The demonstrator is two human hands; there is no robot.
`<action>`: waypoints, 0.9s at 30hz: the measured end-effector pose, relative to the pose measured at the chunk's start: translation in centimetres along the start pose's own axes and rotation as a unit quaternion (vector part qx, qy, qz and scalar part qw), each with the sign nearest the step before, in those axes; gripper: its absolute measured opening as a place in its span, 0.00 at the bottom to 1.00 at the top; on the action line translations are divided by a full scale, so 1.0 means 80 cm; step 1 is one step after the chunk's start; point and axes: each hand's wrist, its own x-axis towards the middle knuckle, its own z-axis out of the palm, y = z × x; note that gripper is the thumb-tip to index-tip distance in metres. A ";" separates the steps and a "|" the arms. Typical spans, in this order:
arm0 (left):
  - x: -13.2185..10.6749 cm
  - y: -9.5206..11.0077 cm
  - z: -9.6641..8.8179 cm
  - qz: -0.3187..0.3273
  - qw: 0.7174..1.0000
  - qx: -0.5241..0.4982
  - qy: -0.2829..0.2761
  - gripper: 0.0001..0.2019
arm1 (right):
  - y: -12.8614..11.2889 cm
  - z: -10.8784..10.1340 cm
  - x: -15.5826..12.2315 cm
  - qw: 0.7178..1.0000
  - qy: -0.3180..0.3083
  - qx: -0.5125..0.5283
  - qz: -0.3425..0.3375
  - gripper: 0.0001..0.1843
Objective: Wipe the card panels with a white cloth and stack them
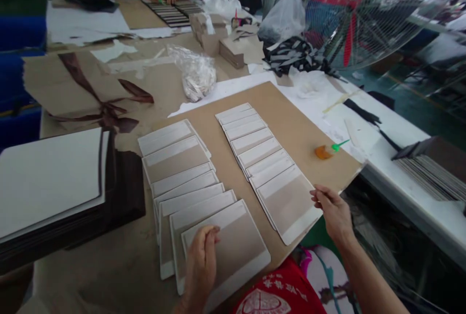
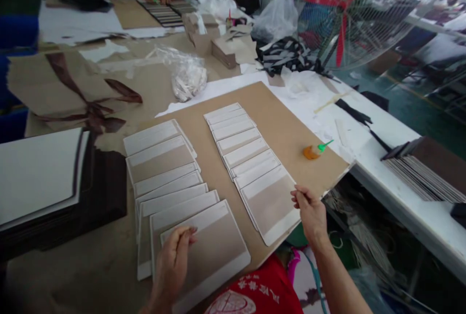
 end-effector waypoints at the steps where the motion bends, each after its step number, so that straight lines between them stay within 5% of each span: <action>1: -0.007 0.004 0.020 -0.007 0.999 -0.012 -0.032 0.16 | 0.014 -0.002 0.015 0.999 -0.014 -0.043 -0.027 0.24; 4: -0.024 0.019 0.086 -0.036 0.994 -0.021 -0.102 0.11 | 0.050 -0.008 0.058 0.983 -0.054 -0.145 -0.100 0.22; 7: -0.034 0.035 0.149 -0.068 0.993 -0.026 -0.089 0.09 | 0.073 -0.017 0.084 0.974 -0.092 -0.162 -0.126 0.19; 12: -0.036 0.051 0.223 -0.069 0.995 0.043 -0.052 0.27 | 0.096 -0.026 0.102 0.957 -0.153 -0.179 -0.166 0.19; 16: -0.030 0.051 0.250 -0.062 0.993 0.101 0.013 0.29 | 0.112 -0.039 0.143 0.962 -0.128 -0.153 -0.184 0.25; 22: -0.027 0.055 0.260 -0.096 0.985 0.132 0.051 0.27 | 0.114 -0.063 0.274 0.982 0.038 -0.133 -0.130 0.51; 27: -0.032 0.071 0.264 -0.116 0.983 0.134 0.055 0.28 | 0.103 -0.046 0.332 0.979 -0.017 -0.146 -0.144 0.43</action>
